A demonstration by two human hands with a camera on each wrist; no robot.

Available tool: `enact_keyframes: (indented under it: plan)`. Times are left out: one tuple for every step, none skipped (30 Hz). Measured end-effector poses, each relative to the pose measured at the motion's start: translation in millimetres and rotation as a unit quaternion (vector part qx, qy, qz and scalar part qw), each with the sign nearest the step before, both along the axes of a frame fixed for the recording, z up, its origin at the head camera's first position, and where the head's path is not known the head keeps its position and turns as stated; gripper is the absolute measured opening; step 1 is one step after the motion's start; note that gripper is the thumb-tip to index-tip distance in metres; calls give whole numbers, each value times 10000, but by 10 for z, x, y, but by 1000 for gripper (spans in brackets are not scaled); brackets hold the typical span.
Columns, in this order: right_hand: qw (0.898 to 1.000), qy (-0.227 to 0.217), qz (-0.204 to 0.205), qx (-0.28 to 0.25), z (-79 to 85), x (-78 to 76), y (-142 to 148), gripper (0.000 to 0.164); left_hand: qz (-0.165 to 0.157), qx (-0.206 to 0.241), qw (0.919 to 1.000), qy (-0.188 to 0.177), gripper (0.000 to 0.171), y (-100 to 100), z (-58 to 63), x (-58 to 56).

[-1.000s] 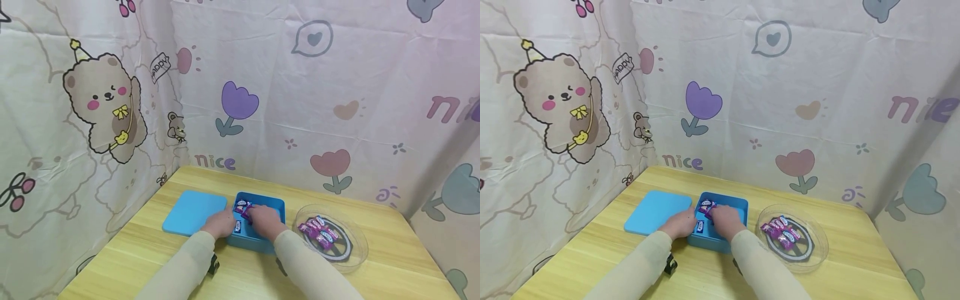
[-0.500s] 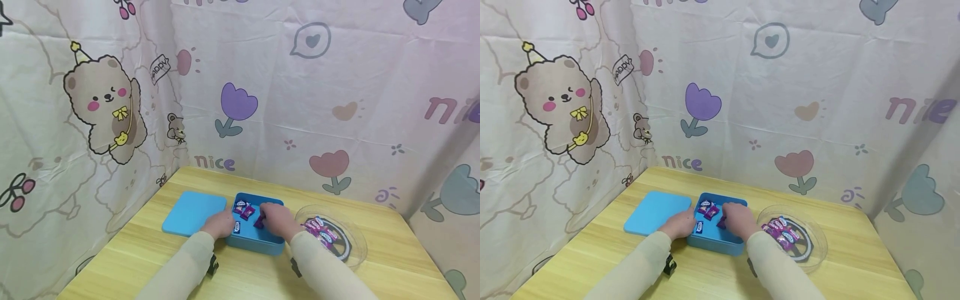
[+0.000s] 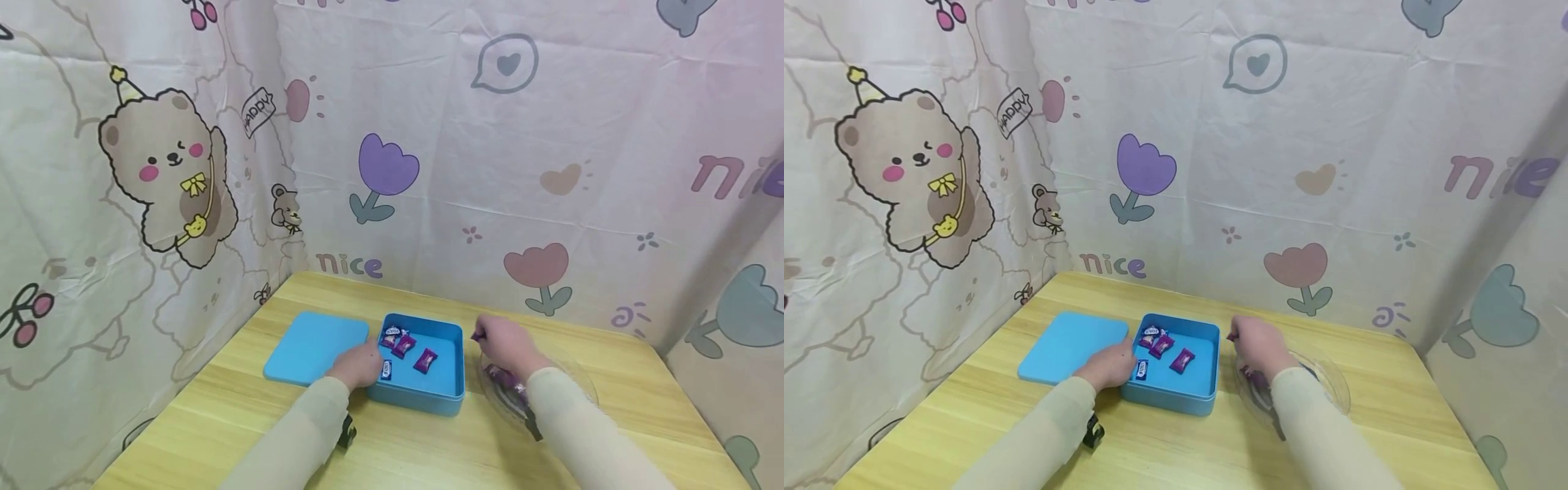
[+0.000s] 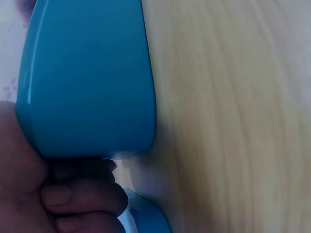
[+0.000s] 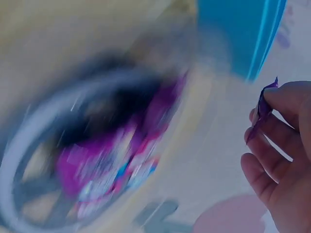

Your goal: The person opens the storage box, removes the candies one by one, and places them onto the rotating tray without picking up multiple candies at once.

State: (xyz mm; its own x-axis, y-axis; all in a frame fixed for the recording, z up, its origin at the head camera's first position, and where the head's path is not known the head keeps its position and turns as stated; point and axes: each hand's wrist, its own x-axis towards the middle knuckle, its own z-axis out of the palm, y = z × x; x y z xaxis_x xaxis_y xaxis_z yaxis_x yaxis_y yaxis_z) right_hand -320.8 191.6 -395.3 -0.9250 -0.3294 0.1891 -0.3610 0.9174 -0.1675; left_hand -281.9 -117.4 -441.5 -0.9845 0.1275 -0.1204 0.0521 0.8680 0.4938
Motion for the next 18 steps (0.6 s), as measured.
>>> enact_keyframes:
  plan:
    - [10000, -18, -34, 16, 10, 4, 90, 11, -15, -23, 10000, 7, 51, -2, 5, 2]
    - [9999, -30, -79, 57, 16, 5, 180, 11, -16, -37, 10000, 4, 52, -4, 10, 3]
    - [9998, -73, -143, 78, 17, 9, 271, 11, -21, -48, 10000, 9, 52, -6, 11, 4]
    - [9996, -166, -199, 86, 16, 11, 360, 12, -30, -58, 10000, 17, 52, -8, 12, 5]
    - [9993, -235, -285, 100, 2, 11, 445, 13, -43, -64, 10000, 26, 52, -10, 17, 5]
    - [9987, -331, -376, 105, -13, 15, 527, 14, -47, -67, 10000, 30, 52, -11, 16, 3]
    - [9980, -416, -460, 121, -31, 14, 604, 15, -49, -54, 10000, 31, 52, -13, 17, 3]
    - [9972, -497, -531, 155, -51, 13, 676, 16, -49, -47, 10000, 25, 52, -13, 17, 3]
    - [9964, -567, -597, 204, -74, 13, 742, 16, -57, -43, 10000, 20, 53, -12, 17, 2]
    - [9955, -622, -664, 284, -99, 11, 801, 16, -58, -39, 10000, 17, 53, -10, 13, 1]
    - [9945, -659, -727, 377, -114, 16, 845, 15, -50, -36, 10000, 0, 54, -6, 12, 1]
    - [9935, -721, -765, 446, -117, 20, 875, 14, -26, -34, 10000, -20, 54, -7, 4, -4]
    - [9925, -764, -800, 523, -125, 26, 898, 13, -9, -24, 10000, -45, 55, -5, -2, -5]
    - [9916, -798, -818, 597, -130, 33, 914, 11, 4, -25, 10000, -63, 56, -3, -5, -6]
    - [9907, -840, -845, 661, -128, 41, 923, 11, 33, -5, 10000, -88, 56, -2, -10, -9]
    - [9898, -889, -871, 693, -124, 49, 928, 11, 66, 13, 9999, -102, 56, -1, -14, -12]
    - [9892, -933, -892, 701, -117, 55, 931, 11, 96, 36, 9999, -129, 56, -1, -11, -12]
    - [9887, -974, -905, 697, -118, 53, 938, 11, 110, 70, 9998, -143, 56, 0, -8, -14]
